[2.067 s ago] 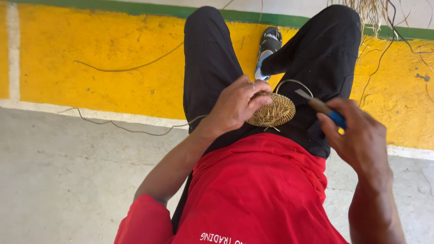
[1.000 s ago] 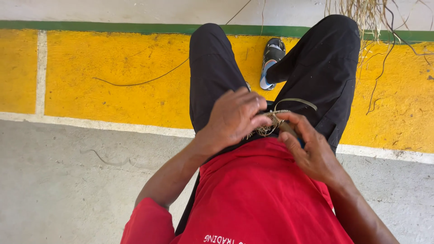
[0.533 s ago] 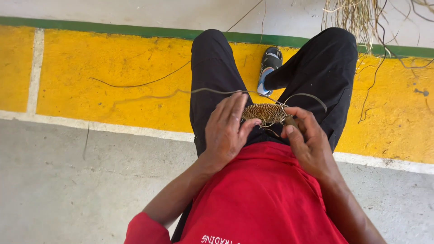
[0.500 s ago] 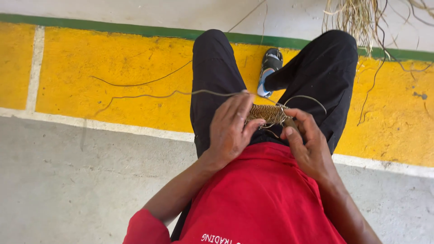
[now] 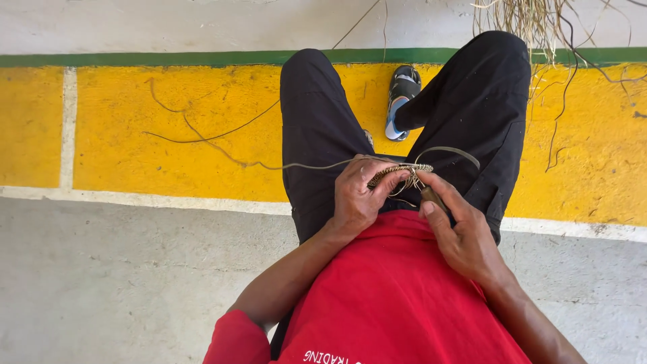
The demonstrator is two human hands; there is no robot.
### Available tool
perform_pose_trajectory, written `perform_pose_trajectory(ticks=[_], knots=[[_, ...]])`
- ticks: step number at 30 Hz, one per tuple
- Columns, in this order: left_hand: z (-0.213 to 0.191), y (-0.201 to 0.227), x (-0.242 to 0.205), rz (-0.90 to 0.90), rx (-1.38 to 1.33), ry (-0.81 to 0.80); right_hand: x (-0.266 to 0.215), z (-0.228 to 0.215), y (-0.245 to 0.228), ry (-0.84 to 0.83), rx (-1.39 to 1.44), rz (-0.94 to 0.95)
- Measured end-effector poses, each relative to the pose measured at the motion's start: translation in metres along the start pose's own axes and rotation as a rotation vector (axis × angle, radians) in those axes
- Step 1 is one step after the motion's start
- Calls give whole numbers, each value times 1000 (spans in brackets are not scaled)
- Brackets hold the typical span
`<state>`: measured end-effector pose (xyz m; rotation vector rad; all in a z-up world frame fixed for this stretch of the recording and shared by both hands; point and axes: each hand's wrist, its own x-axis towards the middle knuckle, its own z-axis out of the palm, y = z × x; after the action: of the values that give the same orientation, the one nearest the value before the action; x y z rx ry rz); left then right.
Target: Weaving a small circular basket base or mat using long straw-like fibers.
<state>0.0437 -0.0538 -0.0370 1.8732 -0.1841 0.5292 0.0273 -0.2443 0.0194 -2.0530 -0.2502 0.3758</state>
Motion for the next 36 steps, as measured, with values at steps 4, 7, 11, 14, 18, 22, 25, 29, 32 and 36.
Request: perform_pose_trajectory(ticks=[4,7,11,14,18,22,25,29,32,36], knots=[[0,2,-2,12,16,-55,-3,0,-4,6,20,42],[-1,0,1,19,23,-69,-1,-1,-7,27,-36,-55],[-5,-5,1,124,29,-149,0,-2,-1,-26,-60,92],[-5,-8,0,143,17,-186,-2,-6,31,-116,341,130],[-3,-6,2,91,12,-133,1,-7,7,-68,-23,-60],[-1,-7,-3,101,51,-114,-1,-4,-2,-44,-68,-137],[-4,-7,-1,104,62,-127,0,-2,-6,-32,-156,-90],[-7,-3,0,139,50,-163,-2,-3,-7,-1,-144,-38],[-13,0,-1,153,73,-201,-3,-2,27,-107,211,157],[-8,-2,-2,81,-11,-176,2,-6,15,-102,220,-61]])
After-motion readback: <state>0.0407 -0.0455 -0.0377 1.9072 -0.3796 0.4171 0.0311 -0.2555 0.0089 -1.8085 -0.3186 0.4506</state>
